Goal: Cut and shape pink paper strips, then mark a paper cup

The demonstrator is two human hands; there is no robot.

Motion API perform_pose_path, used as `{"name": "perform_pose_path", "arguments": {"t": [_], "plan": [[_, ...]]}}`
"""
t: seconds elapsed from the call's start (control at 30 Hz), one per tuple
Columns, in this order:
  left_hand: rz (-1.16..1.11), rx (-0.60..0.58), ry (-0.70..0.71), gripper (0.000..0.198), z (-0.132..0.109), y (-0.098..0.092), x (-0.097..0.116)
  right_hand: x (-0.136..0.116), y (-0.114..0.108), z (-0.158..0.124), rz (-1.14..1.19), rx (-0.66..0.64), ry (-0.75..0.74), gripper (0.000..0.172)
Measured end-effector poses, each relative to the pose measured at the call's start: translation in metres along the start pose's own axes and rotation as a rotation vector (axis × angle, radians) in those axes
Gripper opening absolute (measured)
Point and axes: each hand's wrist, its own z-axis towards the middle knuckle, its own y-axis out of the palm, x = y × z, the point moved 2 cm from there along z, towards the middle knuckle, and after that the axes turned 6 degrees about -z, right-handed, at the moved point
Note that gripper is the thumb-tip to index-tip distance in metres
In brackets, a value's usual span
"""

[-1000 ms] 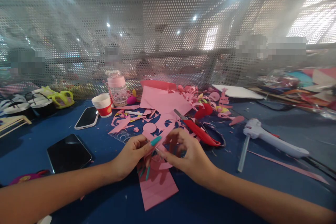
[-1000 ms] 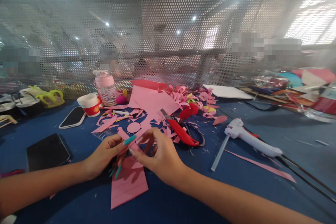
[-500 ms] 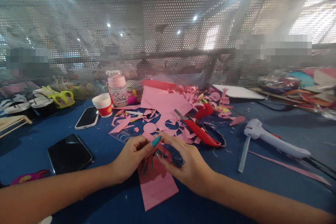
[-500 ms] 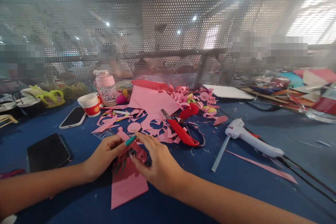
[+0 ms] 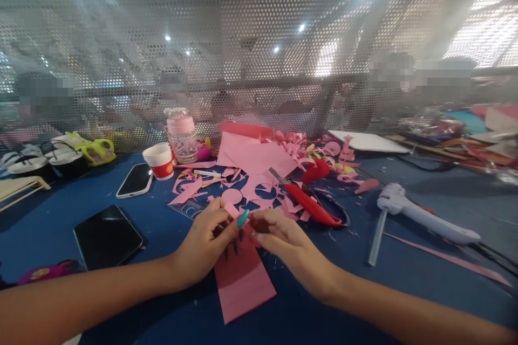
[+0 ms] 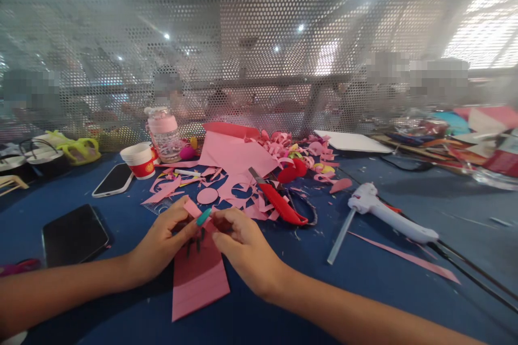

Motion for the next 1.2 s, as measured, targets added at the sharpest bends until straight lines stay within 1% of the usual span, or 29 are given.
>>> {"name": "perform_pose_path", "arguments": {"t": [0.13, 0.2, 0.3, 0.4, 0.47, 0.6, 0.63, 0.73, 0.83, 0.97, 1.07, 1.2], "plan": [[-0.018, -0.016, 0.059, 0.030, 0.000, -0.001, -0.001, 0.004, 0.001, 0.002, 0.020, -0.053, -0.007, 0.029], [-0.026, -0.002, 0.089, 0.025, -0.001, -0.002, -0.001, 0.005, 0.001, 0.003, -0.033, -0.048, -0.036, 0.034], [-0.036, -0.009, 0.111, 0.021, -0.001, -0.002, -0.001, 0.006, 0.001, 0.004, -0.109, -0.045, -0.073, 0.034], [-0.053, -0.005, 0.116, 0.019, -0.001, -0.003, 0.000, 0.009, 0.001, 0.004, -0.103, -0.104, -0.061, 0.038], [-0.065, -0.002, 0.106, 0.019, 0.000, -0.003, 0.001, 0.010, 0.001, 0.005, -0.093, -0.124, -0.056, 0.039], [-0.065, -0.021, 0.096, 0.020, -0.001, -0.003, 0.002, 0.011, 0.001, 0.008, -0.139, -0.108, -0.030, 0.025], [-0.071, -0.025, 0.093, 0.019, -0.001, -0.003, 0.002, 0.011, 0.001, 0.008, -0.150, -0.106, -0.016, 0.024], [-0.147, 0.000, 0.024, 0.013, -0.002, -0.001, -0.002, 0.010, 0.001, 0.009, -0.181, -0.113, -0.007, 0.030], [-0.279, 0.033, -0.057, 0.014, -0.003, 0.000, -0.005, 0.011, 0.000, 0.010, -0.227, -0.129, -0.013, 0.036], [-0.415, 0.031, -0.079, 0.013, -0.002, 0.001, -0.004, 0.015, -0.001, 0.009, -0.259, -0.109, -0.046, 0.040], [-0.451, 0.104, -0.098, 0.012, -0.001, 0.000, -0.005, 0.017, -0.001, 0.007, -0.280, -0.080, -0.087, 0.044], [-0.430, 0.325, -0.121, 0.014, 0.002, -0.005, -0.016, 0.017, -0.001, 0.004, -0.310, -0.149, -0.102, 0.049]]}}
